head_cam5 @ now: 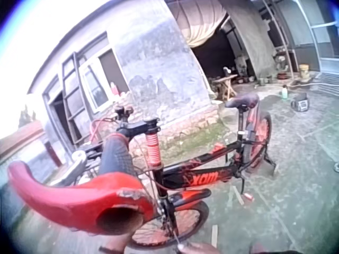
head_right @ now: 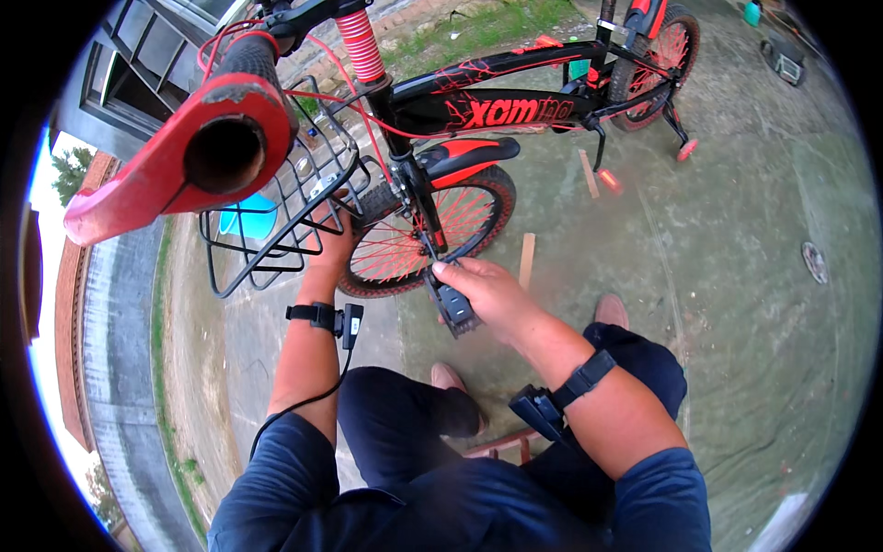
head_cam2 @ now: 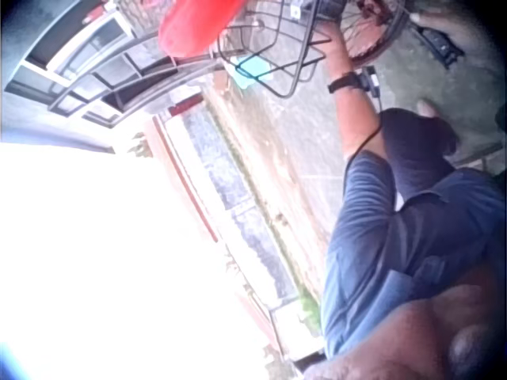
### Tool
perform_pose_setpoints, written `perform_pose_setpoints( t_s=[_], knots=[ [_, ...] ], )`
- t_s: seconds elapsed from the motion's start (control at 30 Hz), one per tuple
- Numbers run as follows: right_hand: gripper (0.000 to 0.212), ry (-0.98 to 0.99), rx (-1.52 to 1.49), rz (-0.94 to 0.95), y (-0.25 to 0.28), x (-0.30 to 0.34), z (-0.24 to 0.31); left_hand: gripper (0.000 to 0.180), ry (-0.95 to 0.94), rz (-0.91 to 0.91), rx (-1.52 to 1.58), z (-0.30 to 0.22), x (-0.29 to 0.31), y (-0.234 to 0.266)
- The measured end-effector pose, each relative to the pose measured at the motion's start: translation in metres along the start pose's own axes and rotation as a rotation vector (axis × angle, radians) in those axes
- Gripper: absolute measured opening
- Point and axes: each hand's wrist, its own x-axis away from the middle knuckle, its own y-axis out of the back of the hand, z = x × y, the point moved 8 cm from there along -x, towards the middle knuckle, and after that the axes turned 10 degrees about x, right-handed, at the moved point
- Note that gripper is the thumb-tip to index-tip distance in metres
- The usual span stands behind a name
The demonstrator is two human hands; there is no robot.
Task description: The person unscrews bolts from a bicycle basket using a tool, removes the basket, and then uses a screwdriver to work on a component attached to the bicycle.
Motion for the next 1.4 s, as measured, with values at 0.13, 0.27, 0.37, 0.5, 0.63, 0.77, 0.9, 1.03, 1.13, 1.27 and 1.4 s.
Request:
perform_pose_setpoints(
  t_s=[0.13, 0.27, 0.37, 0.5, 0.63, 0.77, 0.9, 1.03, 1.13, 1.27, 1.4],
  knots=[
    [0.039, 0.010, -0.014, -0.018, 0.005, -0.003, 0.001, 0.019, 0.795, 0.060, 0.908, 0.025, 0.025, -0.022],
    [0.038, 0.000, -0.002, -0.009, 0.003, -0.004, 0.001, 0.013, 0.838, 0.050, 1.318, 0.002, 0.031, -0.021],
    [0.038, -0.004, -0.011, -0.012, 0.002, -0.004, -0.002, 0.016, 0.647, 0.096, 1.093, 0.000, 0.023, -0.012],
    [0.037, -0.007, -0.009, -0.016, 0.003, -0.002, 0.000, 0.016, 0.469, 0.031, 0.853, -0.015, 0.012, 0.000],
    [0.036, -0.010, -0.003, -0.011, 0.000, -0.005, -0.004, 0.014, 0.650, -0.121, 1.067, 0.025, 0.013, -0.011],
    [0.035, -0.031, -0.006, -0.019, 0.002, -0.005, -0.008, 0.020, 0.721, -0.285, 1.407, 0.024, 0.005, -0.028],
    [0.035, -0.035, -0.020, -0.028, 0.007, -0.003, -0.009, 0.023, 0.804, -0.285, 1.424, 0.025, -0.008, -0.041],
    [0.034, -0.034, -0.021, -0.031, -0.001, -0.003, -0.004, 0.026, 0.595, -0.125, 1.126, 0.089, -0.006, -0.052],
    [0.034, -0.046, -0.030, -0.018, -0.004, -0.006, -0.002, 0.026, 0.634, -0.206, 1.084, 0.098, 0.012, -0.049],
    [0.035, -0.032, -0.056, -0.053, 0.008, -0.004, -0.004, 0.014, 0.652, -0.111, 1.190, 0.022, 0.015, -0.048],
    [0.036, -0.041, -0.022, -0.050, 0.000, -0.005, -0.005, 0.018, 0.520, -0.095, 1.112, -0.004, 0.036, -0.024]
  ],
)
